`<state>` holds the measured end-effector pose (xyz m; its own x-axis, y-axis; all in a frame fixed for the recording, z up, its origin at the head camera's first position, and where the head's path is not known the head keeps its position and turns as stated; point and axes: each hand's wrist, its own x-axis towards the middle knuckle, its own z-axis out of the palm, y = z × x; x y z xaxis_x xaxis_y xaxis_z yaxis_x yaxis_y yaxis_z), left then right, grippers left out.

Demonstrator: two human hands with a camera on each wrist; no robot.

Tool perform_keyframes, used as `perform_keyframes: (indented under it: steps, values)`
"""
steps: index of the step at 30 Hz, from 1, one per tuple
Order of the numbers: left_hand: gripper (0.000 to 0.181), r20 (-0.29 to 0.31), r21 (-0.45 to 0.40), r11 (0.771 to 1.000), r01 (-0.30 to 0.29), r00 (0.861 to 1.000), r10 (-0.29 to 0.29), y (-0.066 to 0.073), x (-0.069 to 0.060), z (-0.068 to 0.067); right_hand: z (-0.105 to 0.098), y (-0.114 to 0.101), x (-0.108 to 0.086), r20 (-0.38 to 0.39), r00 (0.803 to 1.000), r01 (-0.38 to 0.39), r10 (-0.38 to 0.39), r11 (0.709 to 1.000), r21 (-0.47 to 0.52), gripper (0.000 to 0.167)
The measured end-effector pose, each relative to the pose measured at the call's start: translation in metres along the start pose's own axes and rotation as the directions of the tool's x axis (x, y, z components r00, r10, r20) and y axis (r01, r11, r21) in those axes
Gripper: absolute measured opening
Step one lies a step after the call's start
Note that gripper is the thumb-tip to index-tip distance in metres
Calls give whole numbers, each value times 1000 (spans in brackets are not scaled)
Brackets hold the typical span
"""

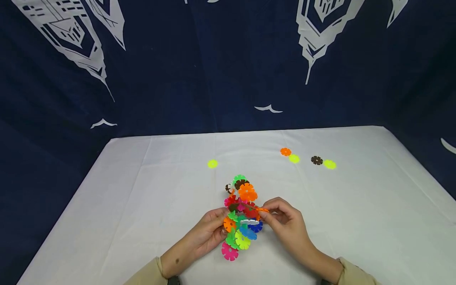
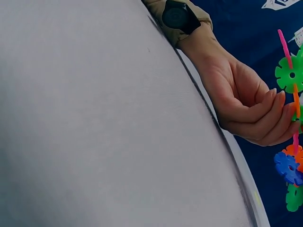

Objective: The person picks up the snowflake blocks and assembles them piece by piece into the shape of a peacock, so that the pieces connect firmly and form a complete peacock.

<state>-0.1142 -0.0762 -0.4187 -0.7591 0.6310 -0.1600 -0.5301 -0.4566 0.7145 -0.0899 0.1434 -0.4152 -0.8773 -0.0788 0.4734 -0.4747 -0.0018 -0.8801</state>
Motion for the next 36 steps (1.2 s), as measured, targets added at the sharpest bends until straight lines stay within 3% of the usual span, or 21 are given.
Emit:
perform_keyframes:
  steps: [8, 19, 28, 36]
  values:
    - [19, -28, 31, 999, 9, 1000, -8, -1, 0, -3, 1, -1, 0, -5, 999, -41, 41, 999, 3, 15]
    - [17, -53, 38, 999, 12, 999, -10, -1, 0, -4, 0, 2, 0, 17, 999, -42, 41, 998, 48, 13]
    - [18, -50, 26, 1000, 15, 999, -14, -1, 1, -3, -2, 3, 1, 22, 999, -41, 40, 996, 74, 13]
    - [19, -24, -16, 1000, 23, 999, -24, -1, 1, -3, -2, 1, 1, 8, 994, -109, 108, 992, 71, 11]
